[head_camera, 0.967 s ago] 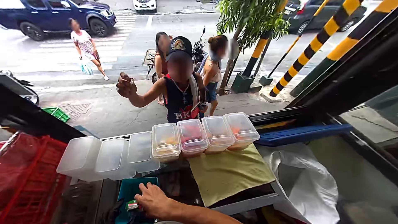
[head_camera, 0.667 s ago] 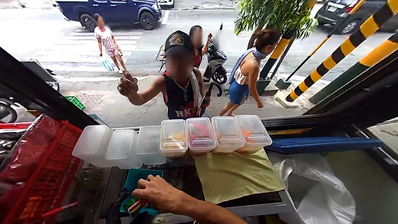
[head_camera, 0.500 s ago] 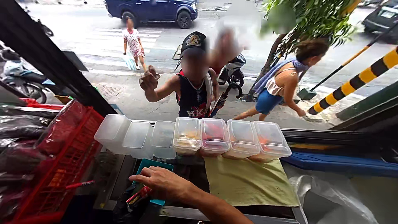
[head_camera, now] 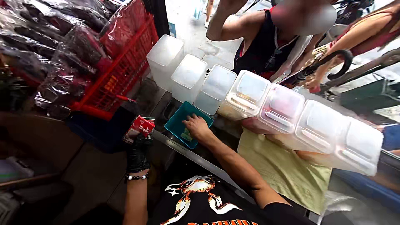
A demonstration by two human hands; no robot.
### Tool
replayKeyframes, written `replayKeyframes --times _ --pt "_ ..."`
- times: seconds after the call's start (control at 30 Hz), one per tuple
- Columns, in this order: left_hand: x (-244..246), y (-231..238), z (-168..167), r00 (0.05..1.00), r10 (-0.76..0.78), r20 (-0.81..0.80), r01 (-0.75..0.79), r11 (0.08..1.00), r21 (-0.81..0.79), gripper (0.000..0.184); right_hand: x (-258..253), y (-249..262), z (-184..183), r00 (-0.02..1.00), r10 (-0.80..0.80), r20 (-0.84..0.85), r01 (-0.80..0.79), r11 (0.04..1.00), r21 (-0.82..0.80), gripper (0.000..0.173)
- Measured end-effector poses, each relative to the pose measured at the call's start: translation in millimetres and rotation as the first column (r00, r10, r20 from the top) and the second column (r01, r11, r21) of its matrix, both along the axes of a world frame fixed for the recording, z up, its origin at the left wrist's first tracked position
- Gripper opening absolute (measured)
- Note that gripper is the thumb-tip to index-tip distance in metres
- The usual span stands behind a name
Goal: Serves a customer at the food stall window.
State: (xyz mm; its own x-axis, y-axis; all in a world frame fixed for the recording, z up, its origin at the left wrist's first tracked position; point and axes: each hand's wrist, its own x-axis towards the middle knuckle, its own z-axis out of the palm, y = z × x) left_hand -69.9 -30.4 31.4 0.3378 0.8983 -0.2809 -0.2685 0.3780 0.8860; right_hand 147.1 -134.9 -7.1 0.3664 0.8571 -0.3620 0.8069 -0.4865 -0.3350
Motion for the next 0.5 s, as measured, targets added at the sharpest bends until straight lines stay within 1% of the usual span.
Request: replayKeyframes --times 0.07,0.1,0.13,0.17,0.2,0.23,0.3,0.33,0.37,0.4,0.43,0.47,0.5 --pt "4.5 -2.9 0.4 0.996 -0.012 0.089 0.018 0.998 -0.068 0.018 7.3 5.4 -8.9 0.989 0.132 0.067 -0.129 0.991 -0.035 0.046" --pt "7.9 -4.4 1.7 0.993 0.002 0.122 0.011 0.994 -0.109 0.018 11.6 5.6 -9.3 0.976 0.196 0.094 -0.196 0.981 -0.016 0.044" --pt "11.9 -5.6 3.6 0.989 0.011 0.144 0.009 0.991 -0.136 0.018 16.9 2.8 -7.0 0.963 0.244 0.115 -0.249 0.968 0.034 0.043" --pt "15.4 -6.2 5.3 0.987 0.018 0.160 0.006 0.989 -0.145 0.020 22.9 -2.6 1.4 0.960 0.262 0.102 -0.271 0.958 0.096 0.048" --pt "17.6 -6.5 7.7 0.988 0.024 0.155 -0.004 0.992 -0.127 0.021 27.5 -10.4 16.6 0.965 0.257 0.049 -0.261 0.950 0.172 0.053" --pt "19.6 -7.0 11.2 0.989 0.020 0.146 -0.008 0.996 -0.086 0.022 30.9 -20.7 36.4 0.969 0.243 -0.042 -0.224 0.939 0.261 0.055" --pt "33.5 -16.1 27.2 0.989 0.027 0.147 -0.022 0.999 -0.041 0.021 42.9 -51.9 76.3 0.943 0.212 -0.255 -0.091 0.905 0.415 0.060" --pt "45.7 -26.7 45.3 0.992 0.034 0.124 -0.028 0.998 -0.050 0.020 48.9 -72.7 93.3 0.926 0.185 -0.328 0.003 0.868 0.496 0.062" --pt "57.8 -35.8 63.5 0.998 0.030 0.057 -0.026 0.998 -0.064 0.020 52.9 -93.0 109.0 0.922 0.135 -0.362 0.110 0.807 0.581 0.062" --pt "64.1 -42.3 70.2 1.000 -0.006 0.030 0.007 1.000 -0.027 0.022 54.2 -111.2 123.1 0.928 0.056 -0.368 0.220 0.715 0.663 0.060" --pt "61.4 -42.1 52.5 0.994 -0.087 0.067 0.080 0.991 0.110 0.026 53.6 -126.9 134.5 0.931 -0.056 -0.361 0.321 0.598 0.734 0.057" --pt "57.5 -35.2 21.3 0.976 -0.184 0.118 0.142 0.945 0.296 0.027 52.8 -140.3 143.2 0.917 -0.188 -0.353 0.399 0.477 0.783 0.056" --pt "60.0 -28.7 -2.7 0.965 -0.218 0.145 0.140 0.898 0.417 0.031 52.2 -151.4 149.9 0.877 -0.337 -0.344 0.458 0.365 0.811 0.057"
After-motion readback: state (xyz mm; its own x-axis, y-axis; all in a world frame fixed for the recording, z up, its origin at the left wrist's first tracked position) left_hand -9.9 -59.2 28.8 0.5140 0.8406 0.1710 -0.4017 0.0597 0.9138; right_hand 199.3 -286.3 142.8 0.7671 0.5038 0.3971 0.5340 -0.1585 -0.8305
